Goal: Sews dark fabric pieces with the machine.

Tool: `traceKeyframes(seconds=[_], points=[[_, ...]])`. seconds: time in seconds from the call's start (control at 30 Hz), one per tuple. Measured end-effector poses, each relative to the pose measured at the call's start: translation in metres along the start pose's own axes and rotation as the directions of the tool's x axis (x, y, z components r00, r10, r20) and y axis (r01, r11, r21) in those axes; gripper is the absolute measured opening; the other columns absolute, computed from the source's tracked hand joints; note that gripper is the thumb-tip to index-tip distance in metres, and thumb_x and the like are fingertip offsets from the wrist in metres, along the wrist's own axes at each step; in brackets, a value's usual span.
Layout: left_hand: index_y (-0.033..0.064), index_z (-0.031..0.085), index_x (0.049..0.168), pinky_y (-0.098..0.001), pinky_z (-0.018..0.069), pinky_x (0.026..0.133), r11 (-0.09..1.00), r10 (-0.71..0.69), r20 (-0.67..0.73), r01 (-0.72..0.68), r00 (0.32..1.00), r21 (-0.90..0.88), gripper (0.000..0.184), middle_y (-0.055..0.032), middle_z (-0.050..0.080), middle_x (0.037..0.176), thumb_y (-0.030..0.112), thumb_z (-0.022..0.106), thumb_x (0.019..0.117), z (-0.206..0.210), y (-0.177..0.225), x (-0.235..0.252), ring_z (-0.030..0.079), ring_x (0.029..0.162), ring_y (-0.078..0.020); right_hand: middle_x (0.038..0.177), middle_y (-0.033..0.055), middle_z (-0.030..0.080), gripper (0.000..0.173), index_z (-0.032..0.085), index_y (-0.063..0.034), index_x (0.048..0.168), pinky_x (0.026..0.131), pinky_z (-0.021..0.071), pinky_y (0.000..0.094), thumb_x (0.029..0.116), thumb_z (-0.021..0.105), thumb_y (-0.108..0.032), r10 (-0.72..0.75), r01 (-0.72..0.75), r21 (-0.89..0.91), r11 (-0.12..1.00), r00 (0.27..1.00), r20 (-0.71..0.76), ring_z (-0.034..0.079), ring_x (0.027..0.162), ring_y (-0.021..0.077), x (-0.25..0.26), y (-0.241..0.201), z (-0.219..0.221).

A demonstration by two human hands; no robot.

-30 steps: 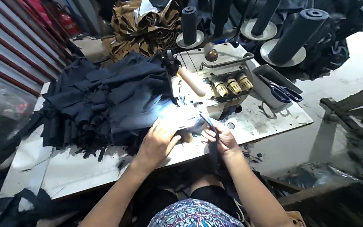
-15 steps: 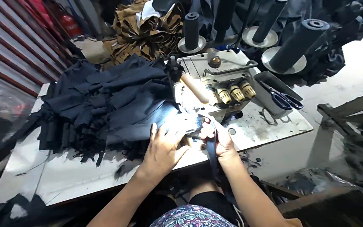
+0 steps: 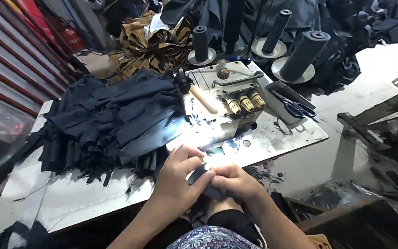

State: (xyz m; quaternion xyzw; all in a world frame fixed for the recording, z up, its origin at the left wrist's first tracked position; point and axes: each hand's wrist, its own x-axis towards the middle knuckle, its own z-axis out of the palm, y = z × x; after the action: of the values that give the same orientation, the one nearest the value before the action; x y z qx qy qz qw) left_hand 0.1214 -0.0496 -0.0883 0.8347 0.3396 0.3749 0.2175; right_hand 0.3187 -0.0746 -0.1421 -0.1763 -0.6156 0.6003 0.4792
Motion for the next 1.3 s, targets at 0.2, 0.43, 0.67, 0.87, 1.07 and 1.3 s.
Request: traceKeyframes(seconds=[0.2, 0.43, 0.67, 0.87, 1.07, 1.3], points=[[-0.0068, 0.065, 0.103, -0.0502, 0.0441, 0.108, 0.849, 0.071, -0.338, 0.122, 0.938, 0.515, 0.035, -0.0264, 0.061, 0.125, 0.028, 0.063, 0.1015, -0.118, -0.033, 0.02, 0.056, 0.126, -0.0377, 0.078, -0.012, 0.073, 0.028, 0.077, -0.0224, 0.102, 0.062, 0.0552, 0.0149, 0.1034, 0.056, -0.04, -0.215, 0.193, 0.301, 0.934, 0.976, 0.042, 0.066, 0.067, -0.0041, -0.017, -0.025, -0.038], [0.0035, 0.071, 0.125, -0.0559, 0.0465, 0.109, 0.864, 0.17, 0.076, -0.185, 0.983, 0.469, 0.032, -0.0163, 0.068, 0.13, 0.007, 0.055, 0.0975, -0.011, -0.066, 0.01, 0.062, 0.127, -0.0348, 0.059, -0.011, 0.058, 0.022, 0.073, -0.0184, 0.084, 0.059, 0.0523, 0.0177, 0.0961, 0.065, -0.035, 0.201, 0.032, 0.554, 0.832, 0.913, -0.355, 0.056, 0.052, -0.0005, -0.003, 0.029, -0.055], [0.0029, 0.073, 0.118, -0.0501, 0.056, 0.091, 0.819, 0.141, 0.145, -0.197, 0.979, 0.539, 0.04, -0.0167, 0.071, 0.113, 0.034, 0.057, 0.1006, 0.013, -0.064, 0.004, 0.069, 0.106, -0.0357, 0.052, -0.0065, 0.05, 0.043, 0.065, -0.0085, 0.079, 0.051, 0.0487, 0.0166, 0.1061, 0.046, -0.036, 0.246, 0.199, 0.744, 0.637, 0.863, -0.441, 0.054, 0.046, 0.003, -0.005, 0.03, -0.08], [0.004, 0.068, 0.127, -0.0682, 0.0383, 0.11, 0.803, 0.05, 0.137, -0.122, 0.989, 0.584, 0.052, -0.0151, 0.067, 0.131, 0.046, 0.061, 0.0972, 0.029, -0.056, 0.006, 0.06, 0.128, -0.0388, 0.053, -0.0079, 0.049, 0.043, 0.067, -0.0142, 0.085, 0.05, 0.0468, 0.018, 0.1084, 0.037, -0.034, 0.171, 0.318, 0.712, 0.625, 0.835, -0.523, 0.052, 0.047, 0.0032, 0.012, 0.041, -0.073], [0.0068, 0.073, 0.119, -0.0679, 0.0383, 0.11, 0.839, 0.042, 0.11, -0.095, 0.993, 0.536, 0.049, -0.0142, 0.07, 0.128, 0.048, 0.059, 0.0973, 0.033, -0.063, 0.015, 0.062, 0.125, -0.0387, 0.051, -0.0073, 0.048, 0.048, 0.066, -0.0147, 0.084, 0.051, 0.0485, 0.0196, 0.11, 0.031, -0.034, 0.179, 0.351, 0.69, 0.633, 0.8, -0.572, 0.052, 0.045, 0.0041, 0.015, 0.038, -0.07], [0.0166, 0.058, 0.147, -0.0622, 0.0197, 0.123, 0.889, -0.07, 0.229, -0.044, 0.971, 0.457, 0.064, -0.005, 0.046, 0.159, 0.059, 0.036, 0.104, 0.009, -0.074, 0.038, 0.032, 0.153, -0.0291, 0.054, -0.0091, 0.05, 0.045, 0.06, -0.0175, 0.084, 0.052, 0.0466, 0.0163, 0.1104, 0.026, -0.03, 0.222, 0.084, 0.465, 0.882, 0.795, -0.565, 0.051, 0.048, 0.0004, 0.009, 0.032, -0.051]])
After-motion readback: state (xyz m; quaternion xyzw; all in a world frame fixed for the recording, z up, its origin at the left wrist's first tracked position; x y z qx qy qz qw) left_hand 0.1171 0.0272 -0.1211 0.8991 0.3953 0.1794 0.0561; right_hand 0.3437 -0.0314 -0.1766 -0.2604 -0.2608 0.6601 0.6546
